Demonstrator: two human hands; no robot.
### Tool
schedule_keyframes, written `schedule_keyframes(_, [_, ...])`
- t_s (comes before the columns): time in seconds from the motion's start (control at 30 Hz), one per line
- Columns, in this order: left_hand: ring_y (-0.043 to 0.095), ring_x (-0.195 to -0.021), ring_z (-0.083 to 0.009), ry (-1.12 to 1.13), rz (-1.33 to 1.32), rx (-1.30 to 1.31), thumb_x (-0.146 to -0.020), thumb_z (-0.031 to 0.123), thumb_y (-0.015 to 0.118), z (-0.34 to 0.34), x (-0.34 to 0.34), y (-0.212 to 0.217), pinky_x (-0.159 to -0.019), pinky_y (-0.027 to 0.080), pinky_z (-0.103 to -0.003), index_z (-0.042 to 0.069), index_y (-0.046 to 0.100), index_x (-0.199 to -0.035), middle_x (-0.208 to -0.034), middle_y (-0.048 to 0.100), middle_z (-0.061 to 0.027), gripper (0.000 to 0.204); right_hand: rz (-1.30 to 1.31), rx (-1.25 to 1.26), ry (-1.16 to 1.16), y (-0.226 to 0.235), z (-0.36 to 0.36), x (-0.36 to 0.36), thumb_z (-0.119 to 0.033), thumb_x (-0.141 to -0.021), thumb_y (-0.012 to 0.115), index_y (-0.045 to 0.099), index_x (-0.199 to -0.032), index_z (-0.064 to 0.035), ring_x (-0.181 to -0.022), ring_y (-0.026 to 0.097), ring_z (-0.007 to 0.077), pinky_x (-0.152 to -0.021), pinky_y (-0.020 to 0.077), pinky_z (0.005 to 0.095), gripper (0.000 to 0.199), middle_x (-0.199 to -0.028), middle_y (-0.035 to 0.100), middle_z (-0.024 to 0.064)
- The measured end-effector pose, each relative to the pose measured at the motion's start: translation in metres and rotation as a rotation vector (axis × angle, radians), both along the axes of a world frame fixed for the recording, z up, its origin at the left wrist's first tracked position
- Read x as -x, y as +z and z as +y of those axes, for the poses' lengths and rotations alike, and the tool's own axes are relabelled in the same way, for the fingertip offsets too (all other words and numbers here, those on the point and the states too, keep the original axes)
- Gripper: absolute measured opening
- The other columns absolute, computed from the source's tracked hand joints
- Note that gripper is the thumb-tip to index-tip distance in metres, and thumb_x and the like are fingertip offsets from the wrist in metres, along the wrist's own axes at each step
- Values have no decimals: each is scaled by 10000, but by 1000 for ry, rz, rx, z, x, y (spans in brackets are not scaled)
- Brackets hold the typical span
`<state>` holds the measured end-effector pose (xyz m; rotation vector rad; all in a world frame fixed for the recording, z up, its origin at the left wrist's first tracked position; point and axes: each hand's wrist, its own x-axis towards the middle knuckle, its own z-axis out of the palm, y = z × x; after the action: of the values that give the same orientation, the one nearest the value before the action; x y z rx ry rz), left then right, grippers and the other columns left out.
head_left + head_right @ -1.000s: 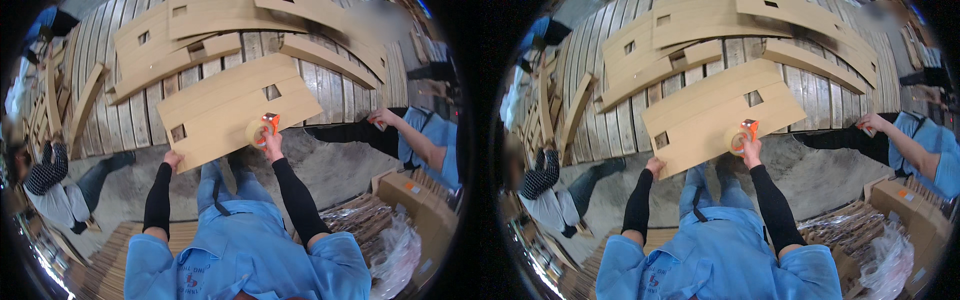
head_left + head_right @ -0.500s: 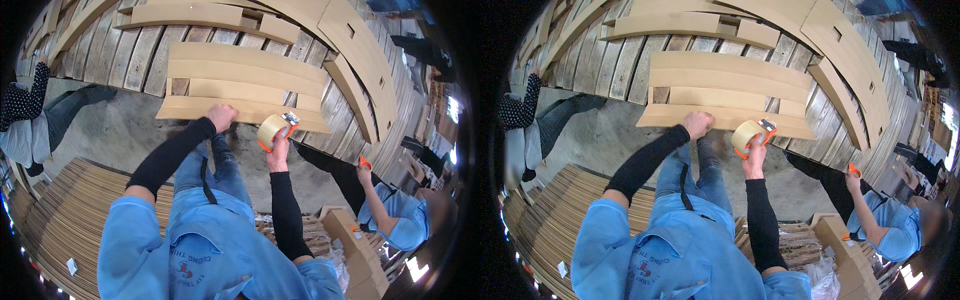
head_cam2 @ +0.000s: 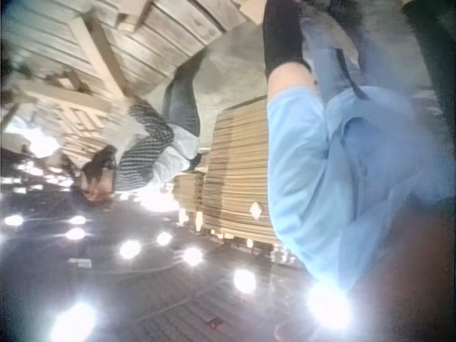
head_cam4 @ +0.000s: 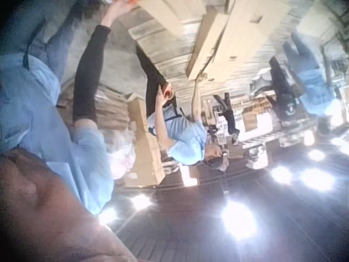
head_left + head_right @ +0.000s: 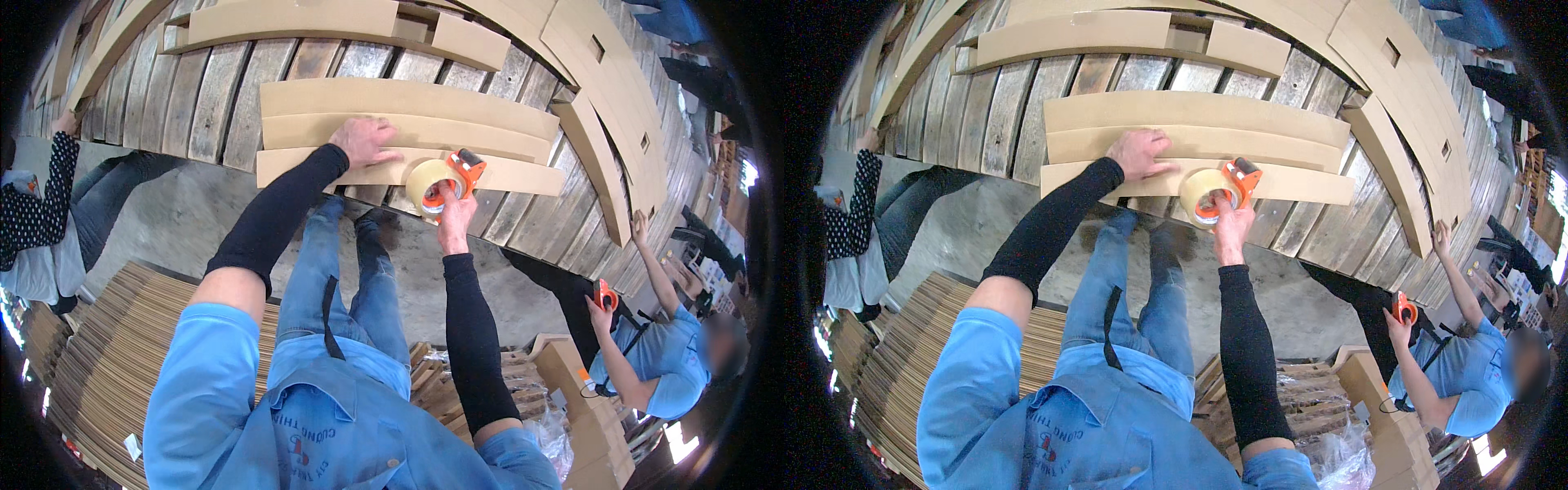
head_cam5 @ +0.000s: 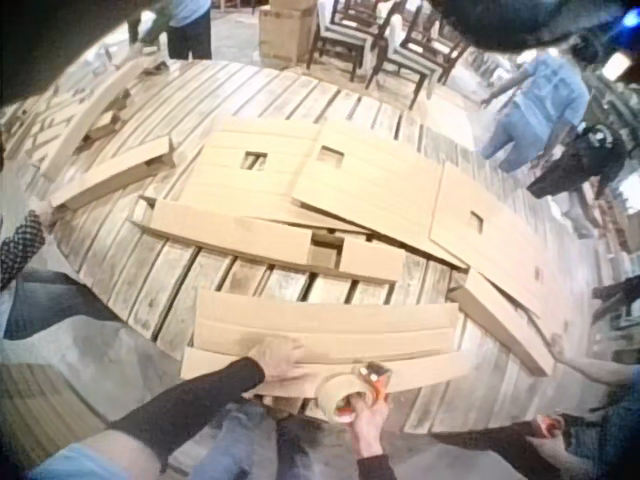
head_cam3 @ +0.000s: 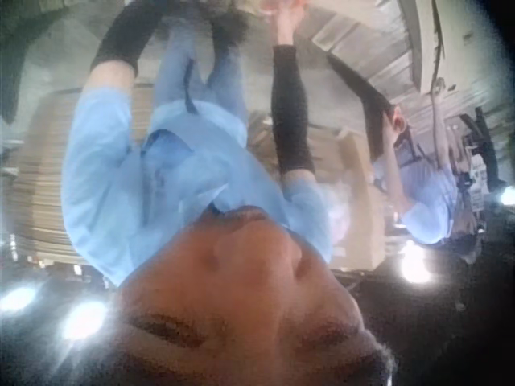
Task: The person repeatedly picks up flat cardboard pieces from a wooden pallet, applies clear packing tape to the edges using a handheld dispenser, and places the taped pieces back onto the pallet. Other workers are visible nearby performing similar tasks.
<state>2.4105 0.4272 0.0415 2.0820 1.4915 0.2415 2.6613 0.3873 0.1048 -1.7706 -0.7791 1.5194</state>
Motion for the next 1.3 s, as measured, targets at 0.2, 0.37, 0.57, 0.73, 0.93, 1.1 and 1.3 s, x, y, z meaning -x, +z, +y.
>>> schedule_keyframes(0.2, [527, -1272, -344, 158, 263, -421, -780, 719, 670, 26, 3, -10, -1115, 296, -627, 63, 672, -1192, -1364, 562, -210, 774, -14, 91, -4, -13, 12, 7, -58, -871, 711, 691, -1066, 25, -746, 659, 139, -705, 524, 303, 213, -891, 713, 51])
schedule_keyframes(0.37, [626, -1186, -357, 308, 169, 38, -762, 713, 681, 77, -5, 18, -1035, 420, -612, 49, 667, -1154, -1251, 643, -235, 772, 41, 34, -102, -14, 12, 4, -45, -865, 695, 668, -1133, 23, -793, 686, 159, -744, 540, 321, 278, -931, 719, 60])
schedule_keyframes(0.57, [692, -1054, -346, -130, 213, 336, -709, 580, 779, 49, -21, 90, -929, 547, -488, 94, 688, -1150, -1084, 714, -201, 662, 324, -18, -379, -23, 0, 10, 31, -860, 618, 564, -1301, -2, -1017, 679, 207, -881, 545, 368, 446, -1155, 682, 80])
schedule_keyframes(0.73, [408, -1376, -423, 47, 128, 135, -690, 478, 827, -27, -52, 79, -1118, 335, -606, 95, 585, -1291, -1472, 424, -247, 753, 551, -1, -518, -28, -12, -11, -51, -924, 608, 528, -1358, -53, -1109, 659, 242, -951, 537, 423, 441, -1231, 662, 77])
schedule_keyframes(0.93, [400, -1323, -419, 198, 140, -109, -701, 230, 791, -69, -98, 26, -1055, 344, -538, 172, 666, -1107, -1492, 353, -246, 429, 681, 8, -579, -31, -16, -34, -101, -978, 549, 509, -1393, -63, -1175, 635, 272, -1000, 523, 455, 418, -1307, 631, 85])
schedule_keyframes(1.1, [415, -1303, -402, 40, 129, -263, -711, 183, 723, -59, -91, 23, -1026, 354, -519, 178, 698, -1001, -1497, 374, -239, 291, 272, -235, -335, 20, 22, -56, -11, -947, 544, 519, -1373, -43, -1144, 643, 251, -983, 530, 430, 428, -1261, 637, 93])
schedule_keyframes(1.3, [413, -1317, -398, 11, 238, -240, -795, 303, 721, -51, -111, 27, -1013, 383, -545, 215, 704, -1006, -1515, 366, -238, 230, 71, -163, -12, 31, 81, -70, 20, -785, 681, 404, -1460, 58, -1138, 608, 199, -993, 493, 349, 730, -1277, 613, 133])
